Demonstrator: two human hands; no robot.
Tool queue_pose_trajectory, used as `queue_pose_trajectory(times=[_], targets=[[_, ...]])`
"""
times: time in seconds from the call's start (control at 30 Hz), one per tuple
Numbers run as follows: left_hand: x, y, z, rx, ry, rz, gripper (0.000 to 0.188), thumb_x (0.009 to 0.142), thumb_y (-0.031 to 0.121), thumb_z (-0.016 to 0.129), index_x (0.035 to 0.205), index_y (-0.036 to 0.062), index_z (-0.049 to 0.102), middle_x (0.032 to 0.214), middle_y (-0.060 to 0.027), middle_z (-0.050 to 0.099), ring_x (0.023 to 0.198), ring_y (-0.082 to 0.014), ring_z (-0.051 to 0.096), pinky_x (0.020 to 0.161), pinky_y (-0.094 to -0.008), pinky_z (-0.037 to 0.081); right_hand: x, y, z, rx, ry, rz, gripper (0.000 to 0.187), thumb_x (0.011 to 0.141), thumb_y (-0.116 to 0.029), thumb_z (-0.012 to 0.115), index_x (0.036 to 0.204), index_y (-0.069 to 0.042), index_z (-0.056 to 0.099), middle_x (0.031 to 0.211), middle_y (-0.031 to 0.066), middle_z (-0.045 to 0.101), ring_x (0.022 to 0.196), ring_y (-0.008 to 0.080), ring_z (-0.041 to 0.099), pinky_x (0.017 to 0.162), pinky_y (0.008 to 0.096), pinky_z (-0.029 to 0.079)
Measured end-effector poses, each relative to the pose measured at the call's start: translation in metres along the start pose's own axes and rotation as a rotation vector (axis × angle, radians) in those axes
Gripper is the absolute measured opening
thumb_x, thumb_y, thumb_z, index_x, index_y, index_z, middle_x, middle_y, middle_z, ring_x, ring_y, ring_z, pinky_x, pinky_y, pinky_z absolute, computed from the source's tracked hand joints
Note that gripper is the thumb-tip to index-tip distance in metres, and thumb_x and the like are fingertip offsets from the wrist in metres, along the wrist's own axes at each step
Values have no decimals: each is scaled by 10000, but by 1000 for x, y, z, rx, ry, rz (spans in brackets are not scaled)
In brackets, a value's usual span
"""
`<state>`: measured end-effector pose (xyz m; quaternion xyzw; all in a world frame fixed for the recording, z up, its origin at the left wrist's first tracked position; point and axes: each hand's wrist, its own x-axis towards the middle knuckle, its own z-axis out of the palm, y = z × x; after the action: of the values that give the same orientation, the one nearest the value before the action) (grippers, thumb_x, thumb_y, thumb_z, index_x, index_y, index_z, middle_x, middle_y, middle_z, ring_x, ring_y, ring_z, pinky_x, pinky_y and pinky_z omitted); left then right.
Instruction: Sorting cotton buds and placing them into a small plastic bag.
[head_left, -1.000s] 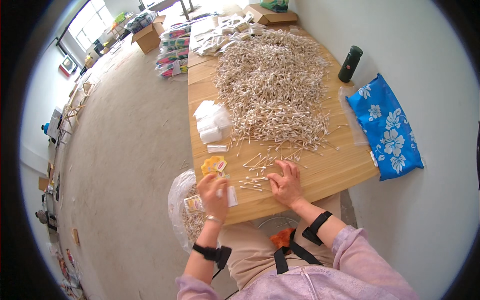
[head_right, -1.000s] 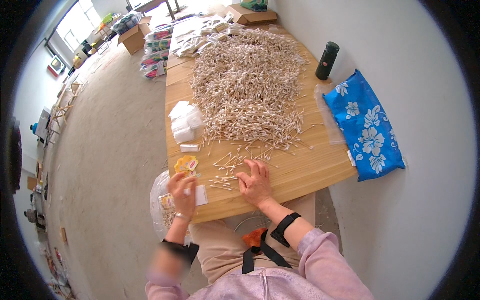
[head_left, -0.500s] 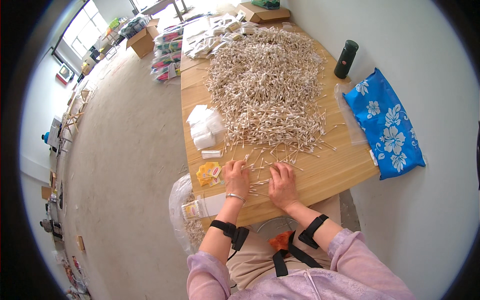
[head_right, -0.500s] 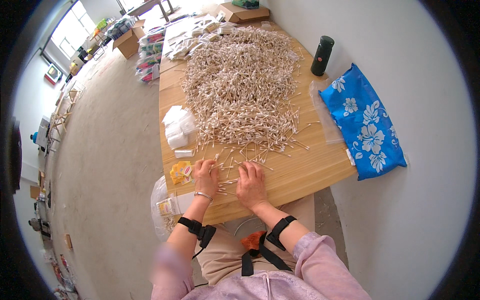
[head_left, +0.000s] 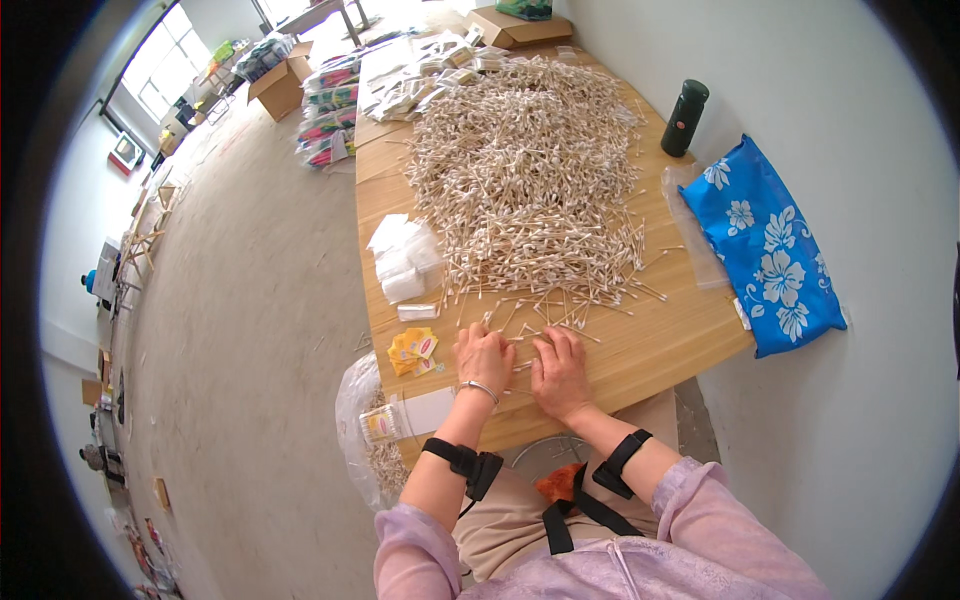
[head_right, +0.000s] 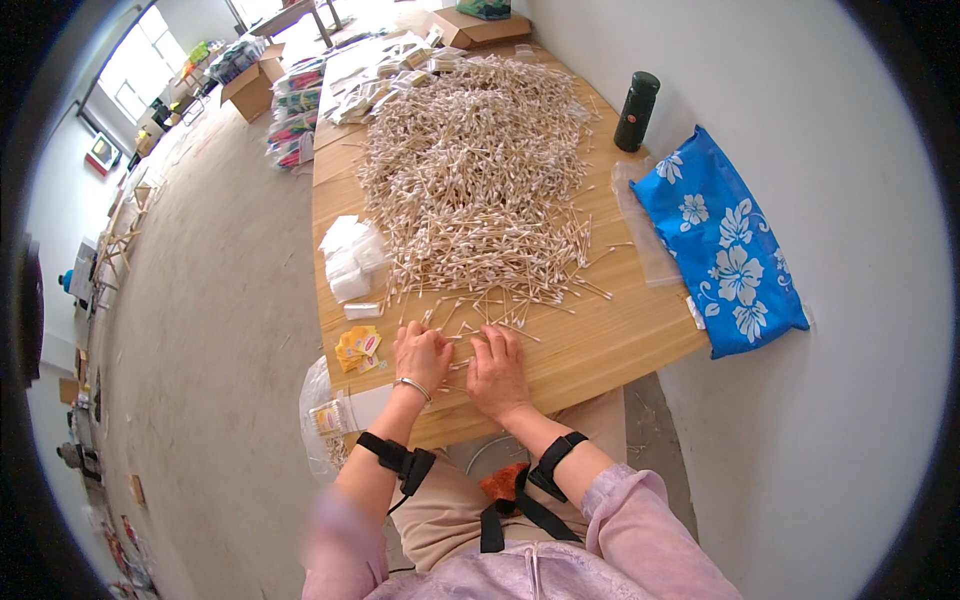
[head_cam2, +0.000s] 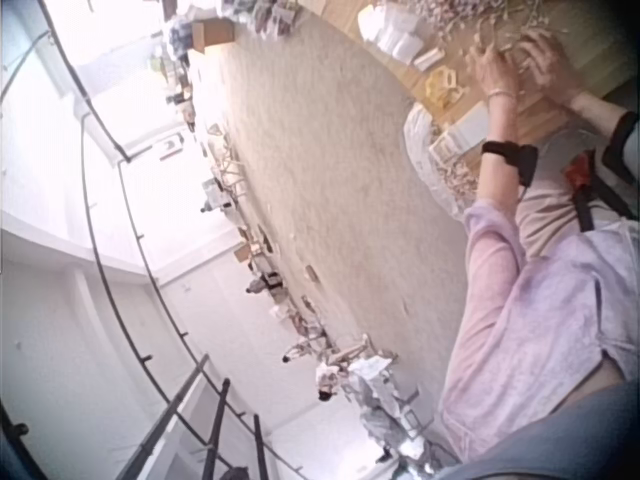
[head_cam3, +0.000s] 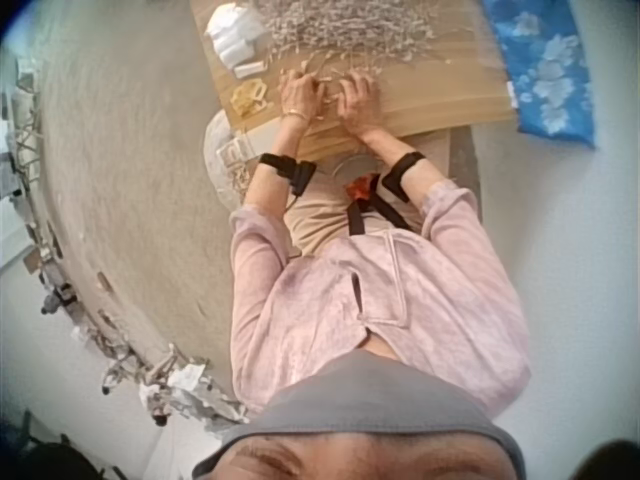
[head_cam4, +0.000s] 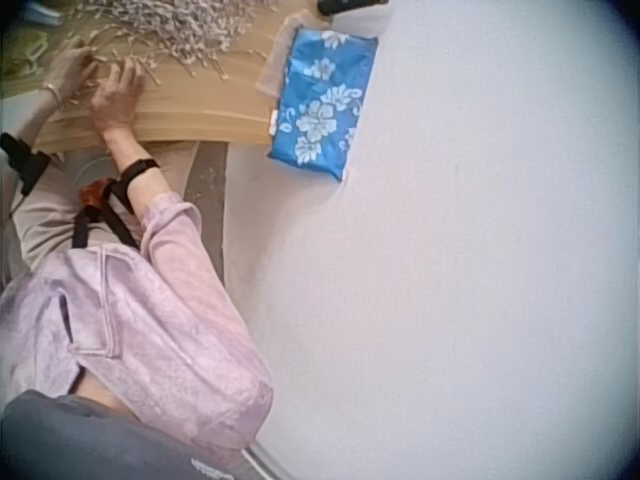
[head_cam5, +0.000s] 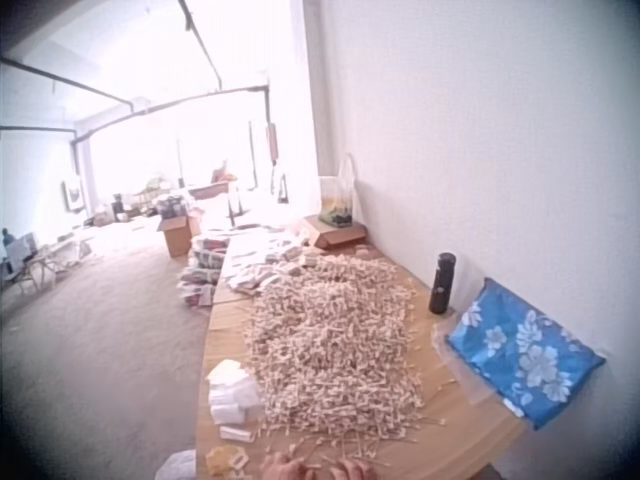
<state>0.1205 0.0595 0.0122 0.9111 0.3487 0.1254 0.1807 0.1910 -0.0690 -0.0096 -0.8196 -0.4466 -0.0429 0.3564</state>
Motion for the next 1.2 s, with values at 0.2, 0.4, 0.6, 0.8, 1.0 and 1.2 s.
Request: queue_pose_trajectory(times=[0.2, 0.4, 0.6, 0.8, 1.0, 1.2], targets=[[-3, -10, -20, -57, -2, 83, 95, 776, 152, 678, 807, 66, 653, 860, -109, 597, 895, -295, 559, 808, -401, 441, 0, 1, 0, 17, 37, 2, 360, 792, -61, 540, 1140, 30, 512, 1236, 171, 463, 1217, 339, 385, 1053, 449, 307], [-16, -43, -32, -138, -144, 64, 88, 823, 109, 637, 857, 36, 601, 791, -147, 620, 829, -321, 595, 748, -401, 468, 1, 1, 0, 22, 55, -18, 381, 788, -28, 504, 1163, 36, 484, 1209, 174, 472, 1198, 347, 399, 1047, 447, 317], [-35, -47, -37, -226, -14, 182, 92, 833, 75, 631, 912, 29, 644, 803, -136, 627, 832, -318, 597, 725, -394, 482, 0, 1, 2, 37, 60, -14, 355, 800, -13, 477, 1152, 31, 495, 1209, 176, 472, 1193, 344, 402, 1047, 441, 318], [-85, -82, -84, -261, 31, -7, 57, 788, 64, 675, 841, 49, 666, 802, -104, 621, 785, -278, 588, 720, -376, 472, -1, 4, 2, 78, 101, 3, 319, 811, 28, 459, 1127, 23, 507, 1199, 175, 474, 1175, 349, 409, 1036, 441, 325], [-166, -147, -115, -322, 82, -209, 75, 750, 9, 694, 799, 31, 642, 772, -86, 605, 673, -194, 595, 623, -287, 484, 0, 1, -2, 93, 93, -15, 331, 807, 39, 448, 1135, 33, 495, 1208, 176, 466, 1181, 349, 401, 1038, 439, 325], [-225, -226, -94, -285, 12, -570, 146, 713, 28, 722, 819, 15, 623, 747, -76, 592, 668, -193, 593, 626, -288, 490, -2, 0, -1, 90, 65, -12, 335, 808, 30, 441, 1139, 39, 494, 1218, 175, 462, 1191, 348, 393, 1048, 441, 318]])
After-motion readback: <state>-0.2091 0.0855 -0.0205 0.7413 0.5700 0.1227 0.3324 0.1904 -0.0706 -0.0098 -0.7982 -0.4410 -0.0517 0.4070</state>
